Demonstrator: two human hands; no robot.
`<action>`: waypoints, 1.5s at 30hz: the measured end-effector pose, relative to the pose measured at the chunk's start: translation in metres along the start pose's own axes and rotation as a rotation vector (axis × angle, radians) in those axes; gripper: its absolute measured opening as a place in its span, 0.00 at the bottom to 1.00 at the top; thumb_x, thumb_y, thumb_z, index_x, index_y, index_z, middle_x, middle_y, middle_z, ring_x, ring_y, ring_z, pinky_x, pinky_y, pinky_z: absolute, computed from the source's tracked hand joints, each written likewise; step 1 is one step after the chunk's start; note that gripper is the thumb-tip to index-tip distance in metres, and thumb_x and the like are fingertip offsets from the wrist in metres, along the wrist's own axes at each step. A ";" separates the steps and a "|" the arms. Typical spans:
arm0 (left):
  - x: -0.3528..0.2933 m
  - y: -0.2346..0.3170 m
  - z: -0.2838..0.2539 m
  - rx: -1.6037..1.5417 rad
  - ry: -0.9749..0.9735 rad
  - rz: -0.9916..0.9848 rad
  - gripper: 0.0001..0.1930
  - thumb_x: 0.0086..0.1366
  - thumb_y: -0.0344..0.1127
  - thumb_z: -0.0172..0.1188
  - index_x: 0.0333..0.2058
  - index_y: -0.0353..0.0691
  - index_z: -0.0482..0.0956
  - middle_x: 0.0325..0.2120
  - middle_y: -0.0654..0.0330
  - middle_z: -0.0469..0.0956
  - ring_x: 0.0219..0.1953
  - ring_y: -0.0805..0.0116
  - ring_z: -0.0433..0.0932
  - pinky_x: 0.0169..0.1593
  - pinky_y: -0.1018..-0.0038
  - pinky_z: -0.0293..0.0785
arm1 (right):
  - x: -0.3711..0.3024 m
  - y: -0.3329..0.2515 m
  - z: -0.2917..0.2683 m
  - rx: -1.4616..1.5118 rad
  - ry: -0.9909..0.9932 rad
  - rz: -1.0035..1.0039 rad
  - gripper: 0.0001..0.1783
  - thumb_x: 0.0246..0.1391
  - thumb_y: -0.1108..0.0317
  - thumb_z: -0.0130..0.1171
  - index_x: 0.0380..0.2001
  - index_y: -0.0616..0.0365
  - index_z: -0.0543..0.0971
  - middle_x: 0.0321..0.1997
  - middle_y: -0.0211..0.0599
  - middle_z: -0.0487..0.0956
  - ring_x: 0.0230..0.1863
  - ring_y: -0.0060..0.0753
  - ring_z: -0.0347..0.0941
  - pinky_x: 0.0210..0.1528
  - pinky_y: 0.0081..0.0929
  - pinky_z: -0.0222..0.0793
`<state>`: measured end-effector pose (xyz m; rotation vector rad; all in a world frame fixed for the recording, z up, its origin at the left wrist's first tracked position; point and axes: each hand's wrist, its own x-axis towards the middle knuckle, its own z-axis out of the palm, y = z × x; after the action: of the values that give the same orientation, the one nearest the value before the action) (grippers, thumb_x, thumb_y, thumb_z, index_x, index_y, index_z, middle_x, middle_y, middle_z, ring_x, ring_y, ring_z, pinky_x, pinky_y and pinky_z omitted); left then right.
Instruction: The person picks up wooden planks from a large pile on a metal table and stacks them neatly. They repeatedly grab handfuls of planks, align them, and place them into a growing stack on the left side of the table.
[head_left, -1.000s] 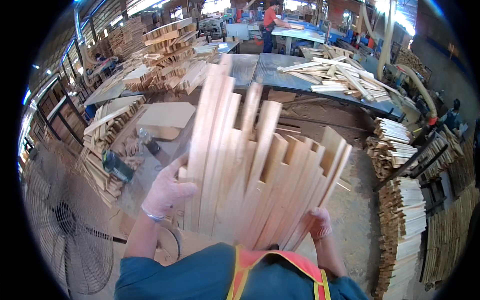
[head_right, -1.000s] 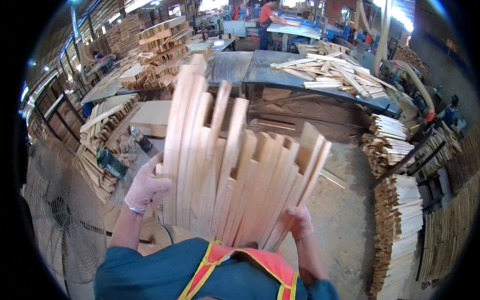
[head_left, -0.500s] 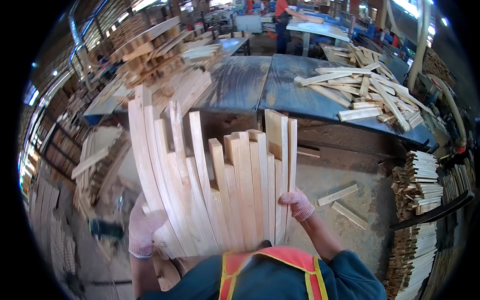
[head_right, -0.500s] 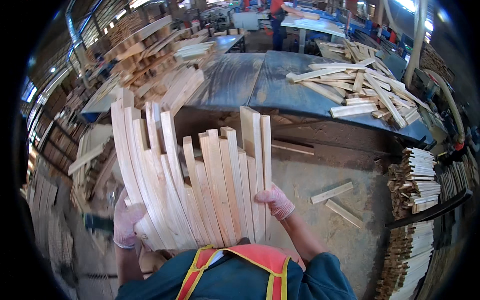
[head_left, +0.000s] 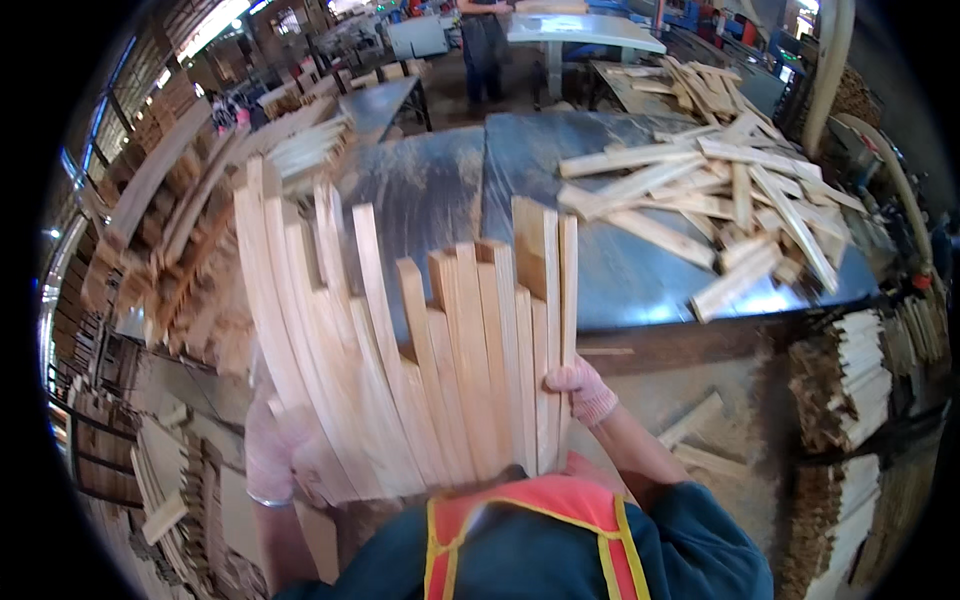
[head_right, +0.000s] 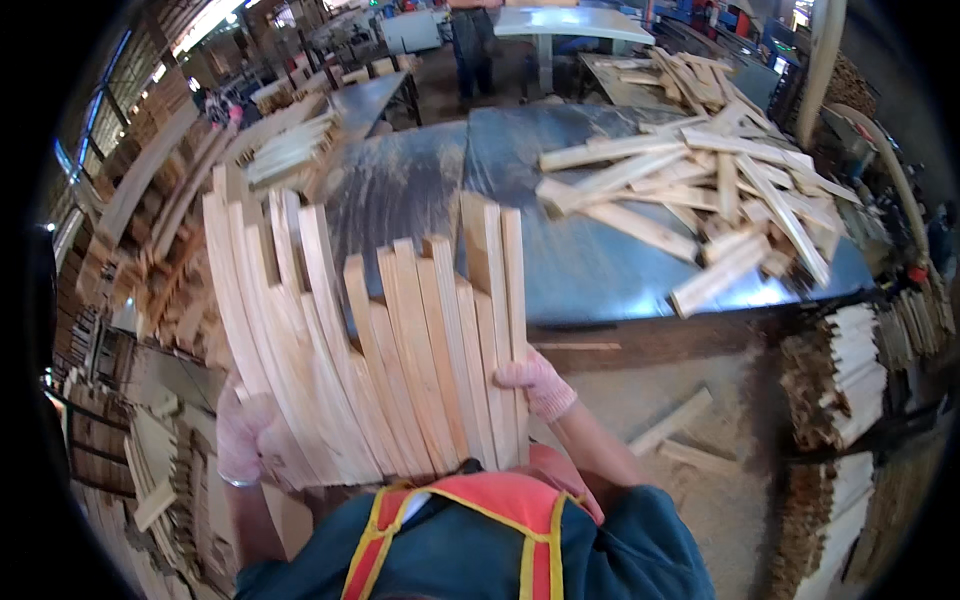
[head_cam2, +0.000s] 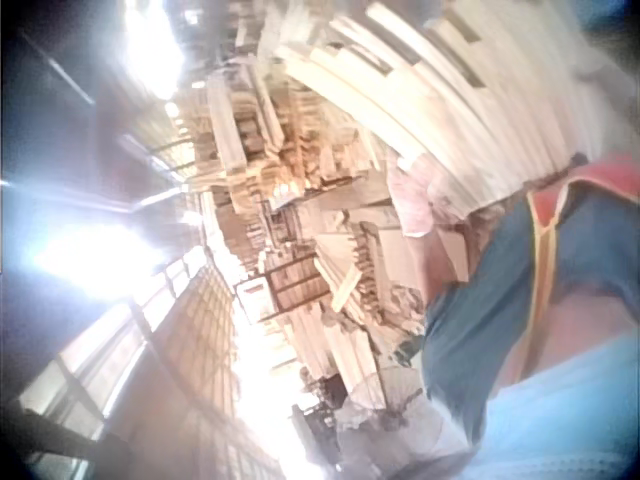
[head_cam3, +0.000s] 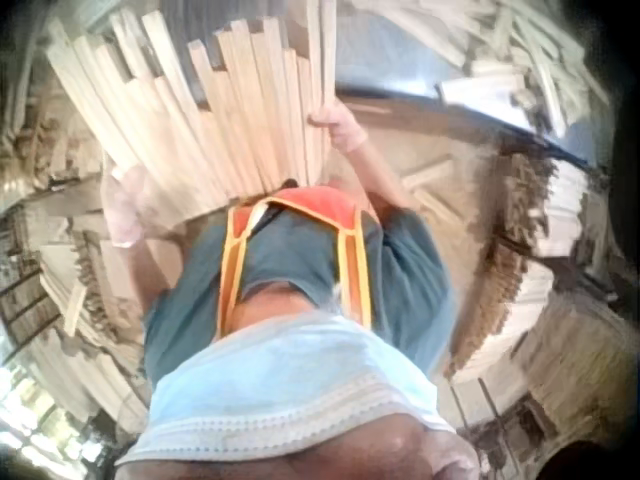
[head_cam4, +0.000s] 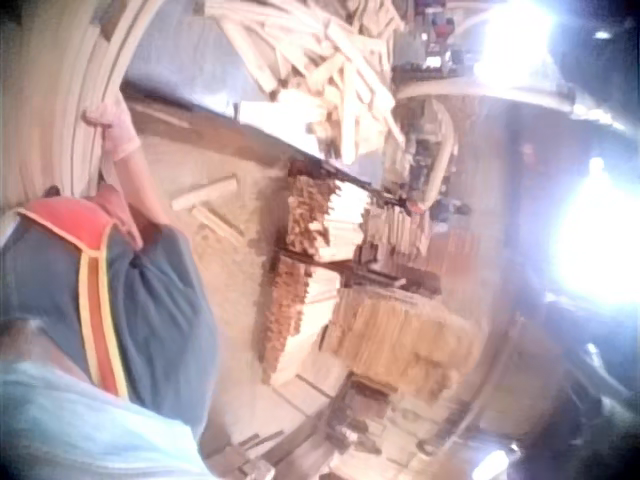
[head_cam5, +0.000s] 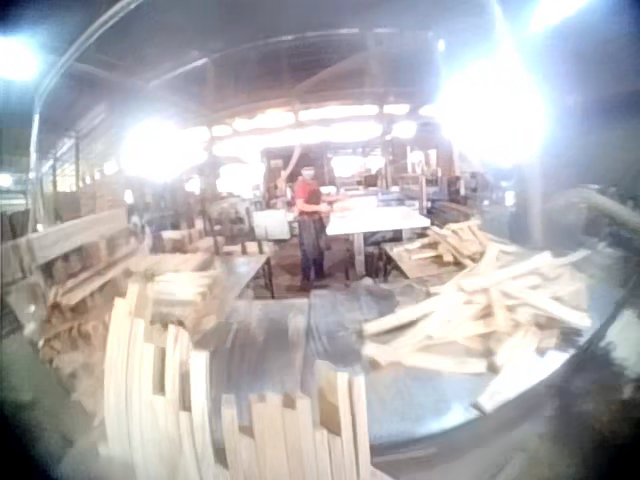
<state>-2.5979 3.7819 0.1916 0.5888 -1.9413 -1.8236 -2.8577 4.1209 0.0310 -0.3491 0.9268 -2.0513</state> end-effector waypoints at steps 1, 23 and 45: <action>0.033 -0.001 0.000 0.044 0.001 -0.017 0.38 0.60 0.26 0.67 0.69 0.30 0.68 0.53 0.56 0.83 0.50 0.69 0.83 0.53 0.74 0.81 | 0.033 -0.007 -0.008 -0.013 -0.006 -0.008 0.49 0.42 0.62 0.79 0.69 0.63 0.71 0.59 0.42 0.83 0.58 0.40 0.82 0.63 0.41 0.79; 0.745 -0.186 -0.050 -0.197 -0.249 -0.323 0.36 0.61 0.36 0.73 0.67 0.32 0.73 0.54 0.55 0.83 0.55 0.64 0.82 0.62 0.69 0.76 | 0.626 -0.091 -0.130 -0.091 0.480 0.244 0.17 0.60 0.66 0.63 0.48 0.65 0.82 0.46 0.42 0.86 0.47 0.38 0.85 0.52 0.37 0.84; 0.938 -0.264 -0.070 1.179 -0.082 0.274 0.38 0.70 0.47 0.63 0.72 0.31 0.65 0.72 0.43 0.66 0.74 0.47 0.64 0.77 0.61 0.56 | 0.597 -0.080 -0.142 -1.063 0.749 0.028 0.45 0.65 0.48 0.64 0.76 0.59 0.63 0.78 0.49 0.66 0.77 0.45 0.63 0.77 0.38 0.60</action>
<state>-3.3274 3.1815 -0.0588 0.5075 -2.8519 -0.3917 -3.3454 3.7503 -0.0576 -0.0802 2.4372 -1.4716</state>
